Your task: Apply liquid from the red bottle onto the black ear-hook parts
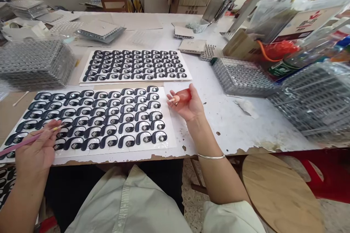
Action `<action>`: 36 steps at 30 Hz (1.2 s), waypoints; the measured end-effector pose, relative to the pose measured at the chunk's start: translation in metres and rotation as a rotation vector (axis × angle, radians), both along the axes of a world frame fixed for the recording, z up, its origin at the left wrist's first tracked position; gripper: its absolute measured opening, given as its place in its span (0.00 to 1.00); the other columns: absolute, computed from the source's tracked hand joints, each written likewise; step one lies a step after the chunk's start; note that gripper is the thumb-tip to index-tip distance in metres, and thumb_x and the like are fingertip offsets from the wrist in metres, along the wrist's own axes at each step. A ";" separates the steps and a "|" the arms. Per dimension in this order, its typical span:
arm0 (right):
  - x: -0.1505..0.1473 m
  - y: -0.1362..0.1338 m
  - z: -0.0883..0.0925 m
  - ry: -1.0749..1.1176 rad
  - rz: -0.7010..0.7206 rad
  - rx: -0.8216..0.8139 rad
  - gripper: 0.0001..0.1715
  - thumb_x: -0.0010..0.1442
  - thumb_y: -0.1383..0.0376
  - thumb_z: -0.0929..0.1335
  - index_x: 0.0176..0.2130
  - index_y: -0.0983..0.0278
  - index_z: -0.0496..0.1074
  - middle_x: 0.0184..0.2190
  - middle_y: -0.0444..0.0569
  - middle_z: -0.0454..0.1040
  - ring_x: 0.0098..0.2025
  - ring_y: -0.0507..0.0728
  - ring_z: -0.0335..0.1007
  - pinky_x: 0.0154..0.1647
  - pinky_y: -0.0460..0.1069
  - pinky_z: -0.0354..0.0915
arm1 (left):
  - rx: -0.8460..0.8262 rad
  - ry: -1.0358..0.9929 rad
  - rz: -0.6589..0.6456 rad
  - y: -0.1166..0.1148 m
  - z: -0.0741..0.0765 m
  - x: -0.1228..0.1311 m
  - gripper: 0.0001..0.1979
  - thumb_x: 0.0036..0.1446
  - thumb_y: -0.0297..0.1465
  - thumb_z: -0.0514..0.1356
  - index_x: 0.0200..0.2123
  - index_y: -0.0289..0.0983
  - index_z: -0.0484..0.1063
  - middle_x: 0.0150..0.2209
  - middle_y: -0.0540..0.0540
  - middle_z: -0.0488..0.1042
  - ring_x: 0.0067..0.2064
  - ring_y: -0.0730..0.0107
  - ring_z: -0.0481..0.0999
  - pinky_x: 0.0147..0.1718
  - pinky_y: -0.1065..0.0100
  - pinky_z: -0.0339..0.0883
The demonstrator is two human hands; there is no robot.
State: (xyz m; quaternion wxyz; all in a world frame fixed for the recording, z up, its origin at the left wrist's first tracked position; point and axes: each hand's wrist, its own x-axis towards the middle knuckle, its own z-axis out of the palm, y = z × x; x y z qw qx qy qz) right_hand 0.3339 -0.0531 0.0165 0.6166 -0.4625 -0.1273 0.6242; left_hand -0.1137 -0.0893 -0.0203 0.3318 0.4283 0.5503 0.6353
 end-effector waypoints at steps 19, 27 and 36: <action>-0.109 -0.060 -0.002 -0.324 -0.085 0.394 0.18 0.51 0.48 0.70 0.35 0.58 0.71 0.29 0.44 0.74 0.22 0.50 0.68 0.15 0.44 0.60 | 0.557 0.834 -0.449 -0.093 0.000 0.135 0.12 0.55 0.18 0.61 0.43 0.33 0.71 0.42 0.39 0.79 0.37 0.64 0.77 0.34 0.62 0.69; -0.133 -0.074 -0.007 -0.382 -0.212 0.458 0.18 0.50 0.49 0.70 0.36 0.56 0.71 0.28 0.43 0.71 0.21 0.51 0.66 0.11 0.46 0.55 | 0.583 0.931 -0.415 -0.087 0.004 0.138 0.09 0.60 0.20 0.55 0.41 0.33 0.71 0.40 0.39 0.79 0.34 0.65 0.74 0.30 0.64 0.64; -0.135 -0.079 -0.018 -0.525 -0.287 0.516 0.14 0.50 0.51 0.69 0.32 0.56 0.73 0.30 0.46 0.67 0.32 0.56 0.65 0.31 0.51 0.63 | 0.624 1.055 -0.414 -0.084 0.012 0.140 0.06 0.59 0.19 0.55 0.38 0.31 0.71 0.39 0.37 0.79 0.31 0.65 0.71 0.30 0.62 0.63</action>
